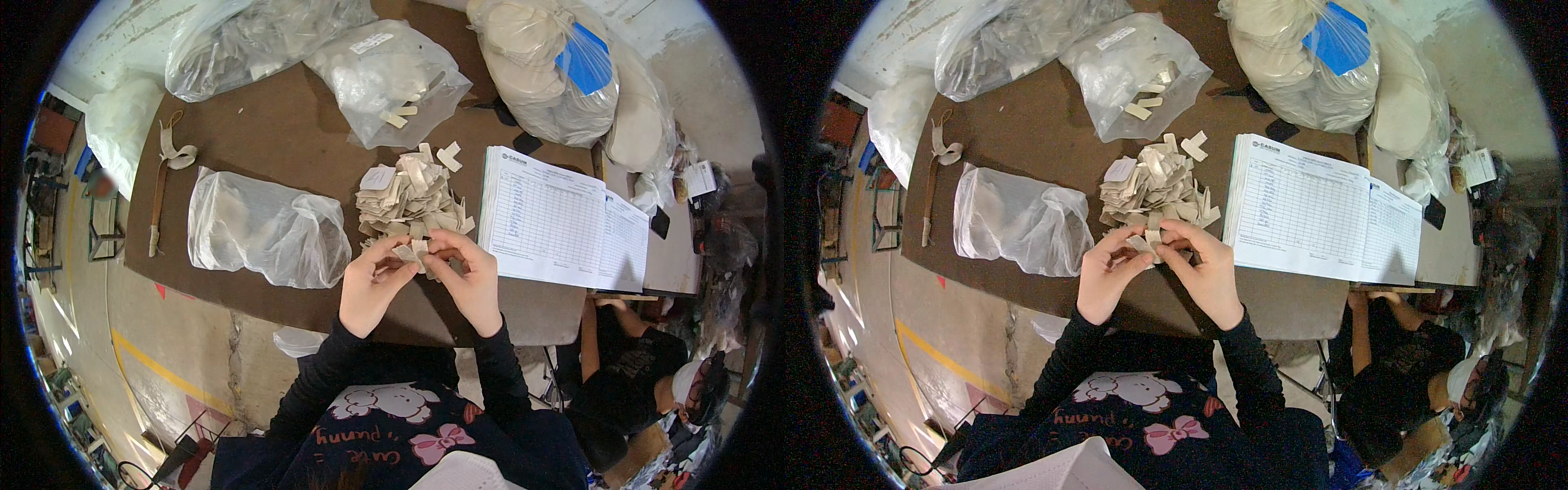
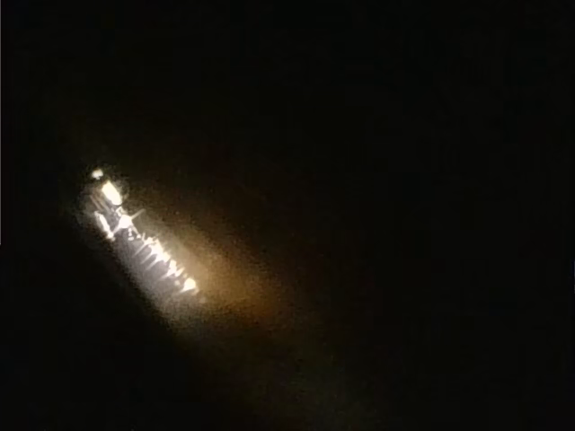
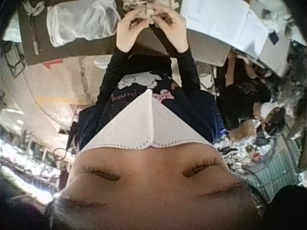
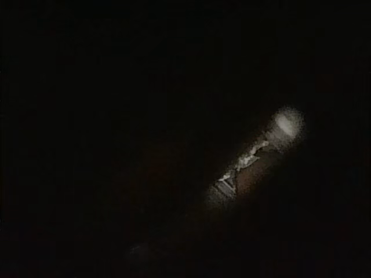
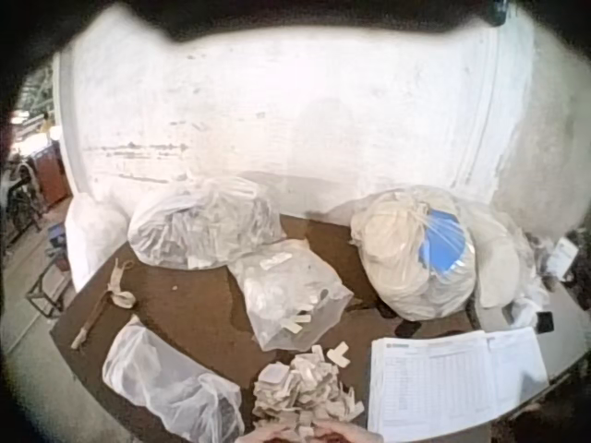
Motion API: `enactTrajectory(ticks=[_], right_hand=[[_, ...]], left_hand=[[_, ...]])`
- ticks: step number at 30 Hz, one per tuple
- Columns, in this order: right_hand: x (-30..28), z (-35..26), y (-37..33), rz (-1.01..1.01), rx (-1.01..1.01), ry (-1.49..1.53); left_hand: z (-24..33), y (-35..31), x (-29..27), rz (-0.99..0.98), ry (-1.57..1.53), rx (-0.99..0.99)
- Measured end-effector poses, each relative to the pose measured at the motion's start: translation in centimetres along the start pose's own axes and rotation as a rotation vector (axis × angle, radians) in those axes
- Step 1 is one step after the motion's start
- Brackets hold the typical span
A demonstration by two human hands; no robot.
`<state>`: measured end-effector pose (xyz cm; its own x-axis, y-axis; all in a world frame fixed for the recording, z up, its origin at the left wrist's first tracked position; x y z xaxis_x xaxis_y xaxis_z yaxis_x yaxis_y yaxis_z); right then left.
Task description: The person opens plastic bags and pours small beige rectangular components onto a table. They then pick up individual pieces, inspect them, and place them into a pile while occasionally referencing a document on the table.
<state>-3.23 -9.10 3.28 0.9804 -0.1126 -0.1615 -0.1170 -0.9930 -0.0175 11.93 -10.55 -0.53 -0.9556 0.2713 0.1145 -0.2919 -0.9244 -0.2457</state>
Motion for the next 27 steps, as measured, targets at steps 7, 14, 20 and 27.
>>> enactTrajectory(ticks=[7, 14, 20, 27], right_hand=[[-2.3, -2.8, 3.4, 0.211, -0.157, -0.301], [0.8, -2.5, 7.8, 0.275, -0.363, -0.681], [-1.7, -0.8, 4.8, 0.178, -0.046, -0.15], [-3.0, 1.0, 0.9, 0.142, 0.113, -0.053]], left_hand=[[0.0, -0.1, -3.0, 0.123, 0.02, -0.022], [0.6, -0.1, -3.7, 0.146, 0.005, 0.005], [0.9, 0.0, -3.3, 0.119, -0.059, -0.006], [1.0, 0.2, -2.0, 0.071, -0.066, -0.012]])
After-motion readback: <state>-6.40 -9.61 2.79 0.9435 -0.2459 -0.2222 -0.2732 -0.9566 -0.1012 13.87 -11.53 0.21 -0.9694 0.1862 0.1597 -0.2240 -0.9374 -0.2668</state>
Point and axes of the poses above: each hand's wrist, its own y-axis towards the middle knuckle, its own x-axis out of the palm, z = x × y, the point moved 8 cm from there along y, towards the middle knuckle, and after that the axes turned 3 degrees about y, right-handed, at the moved point
